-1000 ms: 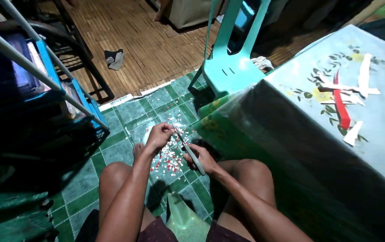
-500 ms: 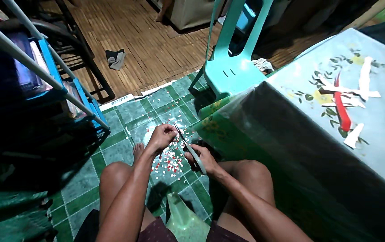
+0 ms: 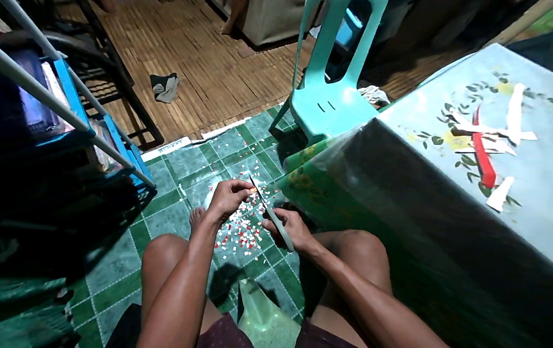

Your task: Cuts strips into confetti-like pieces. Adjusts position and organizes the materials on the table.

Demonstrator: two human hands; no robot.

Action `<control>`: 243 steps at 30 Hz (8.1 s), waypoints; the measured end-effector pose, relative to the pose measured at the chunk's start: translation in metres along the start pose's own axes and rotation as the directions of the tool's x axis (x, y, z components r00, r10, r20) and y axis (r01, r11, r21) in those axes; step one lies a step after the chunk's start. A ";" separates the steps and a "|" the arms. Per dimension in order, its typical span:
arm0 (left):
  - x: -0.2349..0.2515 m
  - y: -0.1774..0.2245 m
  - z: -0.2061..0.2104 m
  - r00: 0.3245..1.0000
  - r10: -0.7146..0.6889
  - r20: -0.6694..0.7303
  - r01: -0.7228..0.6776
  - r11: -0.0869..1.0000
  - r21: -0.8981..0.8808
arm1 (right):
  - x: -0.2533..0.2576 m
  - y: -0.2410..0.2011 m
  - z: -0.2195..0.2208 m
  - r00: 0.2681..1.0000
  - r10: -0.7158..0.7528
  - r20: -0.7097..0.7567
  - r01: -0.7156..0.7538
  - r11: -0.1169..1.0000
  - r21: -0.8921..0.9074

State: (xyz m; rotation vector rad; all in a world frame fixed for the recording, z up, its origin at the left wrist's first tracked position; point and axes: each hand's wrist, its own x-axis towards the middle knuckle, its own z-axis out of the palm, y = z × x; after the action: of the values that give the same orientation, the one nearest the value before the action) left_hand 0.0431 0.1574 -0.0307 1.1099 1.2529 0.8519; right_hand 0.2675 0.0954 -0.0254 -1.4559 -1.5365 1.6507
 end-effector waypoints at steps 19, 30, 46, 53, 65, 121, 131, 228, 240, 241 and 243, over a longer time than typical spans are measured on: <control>0.000 0.000 0.002 0.998 -0.044 -0.033 0.043 0.999 -0.030 | 0.004 0.006 0.002 0.997 -0.036 0.063 0.034 0.999 0.022; 0.000 0.001 0.003 0.997 -0.057 -0.053 0.052 0.994 -0.097 | 0.000 0.003 -0.002 0.999 -0.020 0.043 0.019 1.000 0.010; -0.001 0.002 0.005 0.994 -0.090 -0.061 0.082 0.989 -0.121 | -0.002 0.000 0.000 1.000 0.015 0.014 -0.014 0.999 -0.049; -0.002 0.003 0.005 0.991 -0.108 -0.079 0.097 0.986 -0.133 | -0.002 0.001 0.000 0.999 0.047 0.016 -0.046 0.999 -0.022; 0.002 -0.003 0.004 0.991 -0.060 -0.118 0.044 0.990 -0.134 | -0.001 0.003 0.000 0.997 0.000 0.073 -0.003 0.999 0.035; 0.002 -0.010 0.002 0.954 -0.300 0.009 0.298 0.950 0.096 | -0.011 0.005 -0.010 0.985 0.158 0.068 -0.158 0.987 -0.012; 0.005 -0.026 0.020 0.901 -0.434 0.025 0.431 0.899 0.075 | -0.016 0.020 -0.010 0.949 0.307 0.076 -0.308 0.951 0.007; 0.005 -0.031 0.005 0.927 -0.371 -0.061 0.375 0.923 0.086 | 0.004 0.034 0.002 0.966 0.148 0.213 -0.185 0.968 0.168; 0.001 -0.022 0.004 0.922 -0.385 -0.028 0.384 0.922 -0.040 | 0.004 0.032 -0.002 0.965 0.202 0.168 -0.242 0.933 0.265; 0.001 -0.020 0.002 0.918 -0.396 -0.015 0.395 0.918 -0.039 | 0.004 0.032 -0.002 0.965 0.210 0.155 -0.245 0.933 0.264; -0.001 -0.015 -0.001 0.913 -0.407 0.005 0.407 0.913 -0.019 | 0.005 0.031 -0.006 0.965 0.222 0.138 -0.252 0.930 0.268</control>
State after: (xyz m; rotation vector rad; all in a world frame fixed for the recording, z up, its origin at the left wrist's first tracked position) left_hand 0.0409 0.1520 -0.0451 0.7898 1.4081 0.5439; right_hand 0.2803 0.0938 -0.0542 -1.4606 -1.1463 2.0243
